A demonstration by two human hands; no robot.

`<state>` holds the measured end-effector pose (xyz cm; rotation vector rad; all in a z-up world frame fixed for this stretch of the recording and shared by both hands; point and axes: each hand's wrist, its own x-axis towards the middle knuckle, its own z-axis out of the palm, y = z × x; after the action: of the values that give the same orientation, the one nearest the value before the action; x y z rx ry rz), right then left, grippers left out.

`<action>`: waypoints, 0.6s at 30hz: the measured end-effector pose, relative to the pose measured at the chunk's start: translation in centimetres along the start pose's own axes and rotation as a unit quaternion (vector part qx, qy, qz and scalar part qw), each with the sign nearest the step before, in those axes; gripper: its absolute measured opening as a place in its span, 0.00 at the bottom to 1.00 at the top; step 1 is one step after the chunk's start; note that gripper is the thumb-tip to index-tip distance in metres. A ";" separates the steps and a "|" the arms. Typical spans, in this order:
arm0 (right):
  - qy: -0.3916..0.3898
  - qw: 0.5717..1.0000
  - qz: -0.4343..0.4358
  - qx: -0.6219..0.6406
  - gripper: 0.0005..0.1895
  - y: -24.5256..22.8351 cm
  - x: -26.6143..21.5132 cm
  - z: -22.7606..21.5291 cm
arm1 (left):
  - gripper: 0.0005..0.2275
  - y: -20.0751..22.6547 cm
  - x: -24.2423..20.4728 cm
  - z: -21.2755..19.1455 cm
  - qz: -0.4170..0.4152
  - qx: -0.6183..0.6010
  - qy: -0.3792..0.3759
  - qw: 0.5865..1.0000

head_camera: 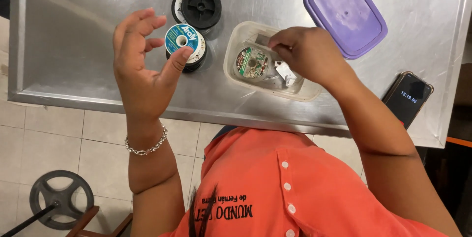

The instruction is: The person handles several spools of fishing line on a metal table, picking them up, rotating them, and placing them into a plastic container. They also open a small package of hooks and handle a small metal ring, moving items around the workspace.

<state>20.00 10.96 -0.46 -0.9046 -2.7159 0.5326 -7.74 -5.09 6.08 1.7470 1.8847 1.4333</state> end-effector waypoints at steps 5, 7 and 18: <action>0.091 0.985 0.044 0.143 0.08 -0.9 -1.6 -6.1 | 0.11 -0.3 0.2 2.7 0.022 0.022 -0.038 0.999; 0.108 0.984 0.047 0.136 0.08 -0.6 -2.1 -6.9 | 0.10 -0.8 -0.2 5.7 0.074 0.041 -0.097 0.992; 0.090 0.993 0.063 0.053 0.12 3.5 -4.6 -6.0 | 0.13 -4.3 0.9 17.4 0.090 0.263 -0.446 0.851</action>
<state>27.41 12.32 3.09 -1.0459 -2.4573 0.5828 1.36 5.08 -5.51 2.2793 1.6265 -0.0260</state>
